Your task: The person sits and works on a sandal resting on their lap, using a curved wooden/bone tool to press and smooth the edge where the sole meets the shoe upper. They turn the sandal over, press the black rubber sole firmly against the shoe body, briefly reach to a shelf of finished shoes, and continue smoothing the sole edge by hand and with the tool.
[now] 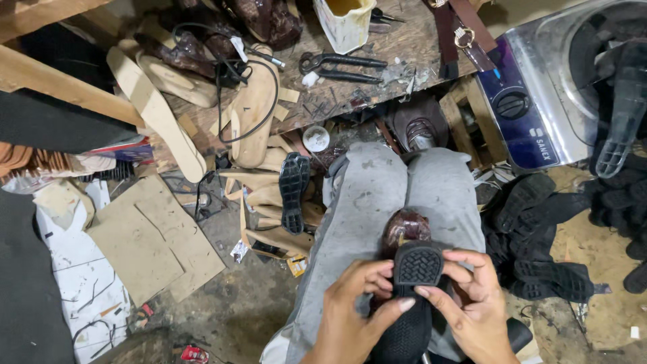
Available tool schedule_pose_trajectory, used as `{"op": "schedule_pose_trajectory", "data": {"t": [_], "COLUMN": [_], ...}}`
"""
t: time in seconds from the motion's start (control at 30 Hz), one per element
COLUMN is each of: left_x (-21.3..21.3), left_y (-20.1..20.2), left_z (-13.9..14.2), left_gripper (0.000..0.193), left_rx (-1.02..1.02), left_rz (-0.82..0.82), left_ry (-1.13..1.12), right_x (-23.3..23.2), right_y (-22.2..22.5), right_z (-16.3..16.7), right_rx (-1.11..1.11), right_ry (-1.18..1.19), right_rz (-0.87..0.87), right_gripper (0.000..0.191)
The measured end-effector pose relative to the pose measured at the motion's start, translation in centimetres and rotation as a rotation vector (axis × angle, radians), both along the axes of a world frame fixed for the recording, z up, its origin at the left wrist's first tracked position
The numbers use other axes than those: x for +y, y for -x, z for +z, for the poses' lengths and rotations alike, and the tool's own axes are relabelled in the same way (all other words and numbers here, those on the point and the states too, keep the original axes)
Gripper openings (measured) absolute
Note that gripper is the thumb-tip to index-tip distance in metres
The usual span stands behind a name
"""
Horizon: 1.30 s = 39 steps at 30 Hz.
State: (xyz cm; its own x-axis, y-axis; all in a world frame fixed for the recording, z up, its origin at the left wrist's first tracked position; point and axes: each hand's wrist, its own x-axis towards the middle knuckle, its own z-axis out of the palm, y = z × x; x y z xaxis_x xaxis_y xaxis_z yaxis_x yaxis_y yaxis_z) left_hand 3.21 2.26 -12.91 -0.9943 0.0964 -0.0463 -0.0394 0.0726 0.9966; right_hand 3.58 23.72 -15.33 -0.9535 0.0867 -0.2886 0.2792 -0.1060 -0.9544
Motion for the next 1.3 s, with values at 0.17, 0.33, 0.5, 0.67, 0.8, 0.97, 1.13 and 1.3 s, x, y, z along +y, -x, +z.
{"op": "schedule_pose_trajectory", "data": {"t": [0.17,0.33,0.5,0.67,0.8,0.97,1.13,1.3], "left_x": [1.5,1.8,2.3,2.5,2.8,2.9,3.2,2.7], "left_y": [3.5,4.1,4.7,5.4,5.8,6.6,8.1,9.1], "left_z": [0.7,-0.5,-0.9,-1.1,-1.4,-1.7,-1.4,0.7], "left_gripper": [0.041,0.032,0.035,0.034,0.034,0.031,0.030,0.054], "left_rx": [-0.222,-0.115,-0.150,-0.098,-0.077,-0.104,-0.087,-0.297], "left_rz": [0.087,0.142,0.185,0.205,0.205,0.192,0.174,0.064], "left_ry": [-0.271,-0.174,-0.089,-0.038,-0.033,-0.017,0.059,0.100], "right_x": [-0.1,-0.9,-1.3,-1.3,-1.0,-0.4,0.3,1.7], "right_y": [1.2,2.4,3.8,4.5,4.7,5.3,8.0,12.0], "right_z": [1.2,2.7,3.0,2.9,2.3,1.7,3.0,5.2], "right_rx": [0.062,0.119,0.208,0.238,0.197,0.184,0.086,-0.060], "right_ry": [-0.186,-0.454,-0.567,-0.563,-0.644,-0.599,-0.654,-0.321], "right_rz": [-0.015,-0.022,-0.016,-0.024,-0.030,-0.024,0.134,0.447], "right_gripper": [0.060,0.059,0.064,0.065,0.064,0.062,0.091,0.134]}}
